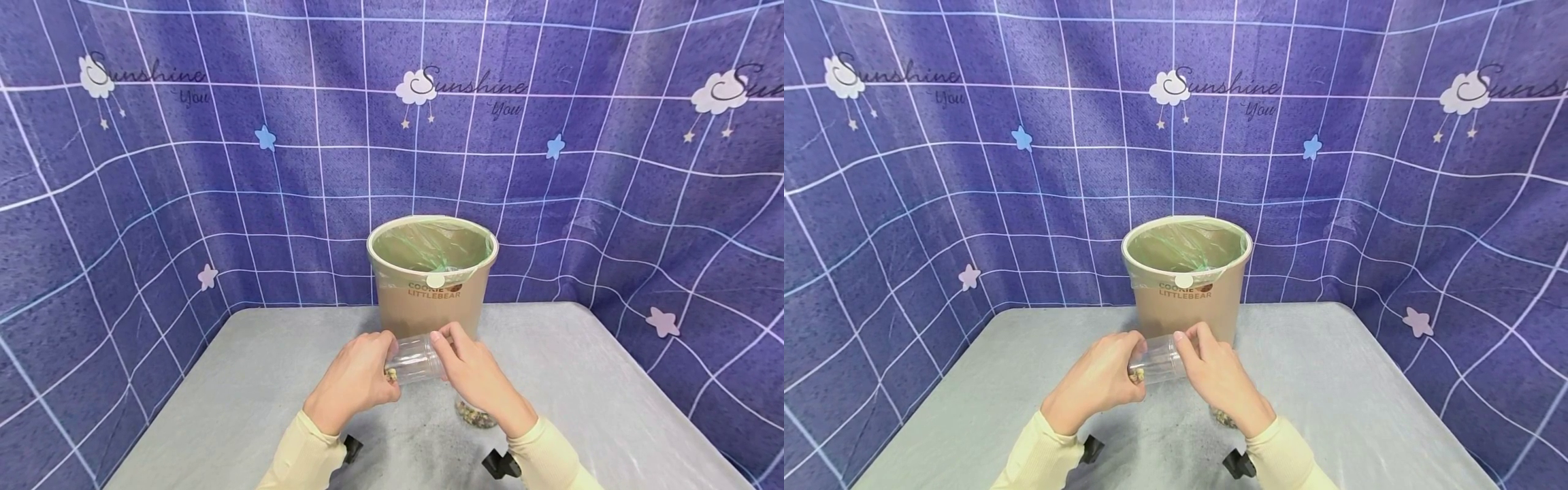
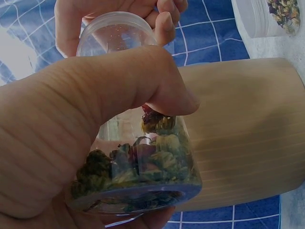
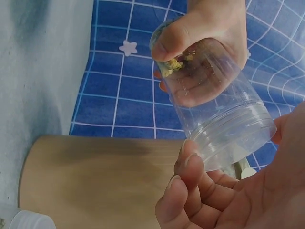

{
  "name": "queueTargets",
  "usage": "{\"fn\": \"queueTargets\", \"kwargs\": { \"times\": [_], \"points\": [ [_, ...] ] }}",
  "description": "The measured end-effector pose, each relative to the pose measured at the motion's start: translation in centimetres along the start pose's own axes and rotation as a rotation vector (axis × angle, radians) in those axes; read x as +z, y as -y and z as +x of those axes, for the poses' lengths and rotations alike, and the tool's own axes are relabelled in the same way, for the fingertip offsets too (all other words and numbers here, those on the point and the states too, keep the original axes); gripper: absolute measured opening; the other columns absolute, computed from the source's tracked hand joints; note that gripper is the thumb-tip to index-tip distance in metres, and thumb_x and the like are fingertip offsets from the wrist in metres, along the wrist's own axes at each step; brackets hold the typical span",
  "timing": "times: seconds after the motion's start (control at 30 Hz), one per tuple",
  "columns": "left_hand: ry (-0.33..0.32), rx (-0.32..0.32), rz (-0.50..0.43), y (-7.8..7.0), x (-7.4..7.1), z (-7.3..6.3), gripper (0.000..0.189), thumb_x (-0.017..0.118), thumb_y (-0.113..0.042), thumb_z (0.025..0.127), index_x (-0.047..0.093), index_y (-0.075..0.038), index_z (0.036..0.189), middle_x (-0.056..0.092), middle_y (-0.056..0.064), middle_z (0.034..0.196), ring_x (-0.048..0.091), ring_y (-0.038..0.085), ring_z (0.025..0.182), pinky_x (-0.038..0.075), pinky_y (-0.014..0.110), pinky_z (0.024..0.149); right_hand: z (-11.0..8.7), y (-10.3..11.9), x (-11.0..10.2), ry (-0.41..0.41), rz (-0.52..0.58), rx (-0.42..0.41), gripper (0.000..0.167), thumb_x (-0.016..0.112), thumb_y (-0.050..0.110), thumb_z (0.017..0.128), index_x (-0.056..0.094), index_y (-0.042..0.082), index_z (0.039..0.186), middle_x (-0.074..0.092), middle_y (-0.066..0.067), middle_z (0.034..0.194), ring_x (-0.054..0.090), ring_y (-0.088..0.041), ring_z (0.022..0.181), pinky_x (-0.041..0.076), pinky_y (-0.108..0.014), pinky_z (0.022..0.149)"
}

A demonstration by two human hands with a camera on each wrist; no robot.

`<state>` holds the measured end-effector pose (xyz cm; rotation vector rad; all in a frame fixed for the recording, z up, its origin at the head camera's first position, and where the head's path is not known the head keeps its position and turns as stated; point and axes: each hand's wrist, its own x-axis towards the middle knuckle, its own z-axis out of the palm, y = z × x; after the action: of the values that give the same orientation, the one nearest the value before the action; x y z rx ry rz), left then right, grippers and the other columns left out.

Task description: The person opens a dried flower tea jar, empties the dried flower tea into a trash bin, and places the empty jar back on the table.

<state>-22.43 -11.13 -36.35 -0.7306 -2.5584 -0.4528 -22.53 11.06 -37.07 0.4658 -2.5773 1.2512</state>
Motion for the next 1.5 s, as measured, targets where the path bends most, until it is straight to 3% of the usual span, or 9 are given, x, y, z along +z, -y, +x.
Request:
{"fn": "queueTargets", "kwargs": {
  "times": [0.3,0.53,1.1,1.5],
  "points": [
    [0.007,-0.003,-0.005,0.1,0.0,0.0,0.042,0.083,-0.017,0.054,0.061,-0.016,0.090,0.051,-0.009,0.074,0.051,0.013,0.068,0.046,0.031,0.063,0.0,0.0,0.1,-0.007,-0.005,-0.010,0.031,0.044,0.051,0.107,0.059,0.024,0.108,0.071,0.007,0.084,0.064,-0.009,0.062,0.050,-0.034,0.068],
    [0.006,-0.005,-0.007,0.0,-0.1,0.0,0.043,0.083,-0.017,0.054,0.062,-0.015,0.091,0.052,-0.009,0.074,0.051,0.012,0.068,0.047,0.031,0.063,0.1,-0.2,0.0,-0.018,-0.046,-0.051,0.024,0.048,0.047,0.107,0.058,0.026,0.111,0.070,0.009,0.087,0.062,-0.008,0.073,0.050,-0.035,0.071],
    [0.019,-0.020,-0.014,0.0,-0.3,0.0,0.043,0.082,-0.014,0.054,0.063,-0.015,0.092,0.051,-0.009,0.075,0.050,0.012,0.068,0.045,0.029,0.063,-0.1,-0.1,-0.9,0.099,-0.021,-0.118,0.028,0.046,0.046,0.108,0.053,0.026,0.126,0.062,0.010,0.092,0.060,-0.008,0.079,0.050,-0.032,0.077],
    [0.018,-0.022,-0.004,0.1,-0.2,0.1,0.041,0.079,-0.014,0.055,0.063,-0.014,0.093,0.053,-0.009,0.075,0.051,0.012,0.069,0.046,0.029,0.063,-0.1,-0.4,-1.3,0.157,-0.011,-0.165,0.031,0.045,0.045,0.109,0.047,0.025,0.132,0.064,0.009,0.090,0.060,-0.009,0.076,0.049,-0.029,0.072]
  ]
}}
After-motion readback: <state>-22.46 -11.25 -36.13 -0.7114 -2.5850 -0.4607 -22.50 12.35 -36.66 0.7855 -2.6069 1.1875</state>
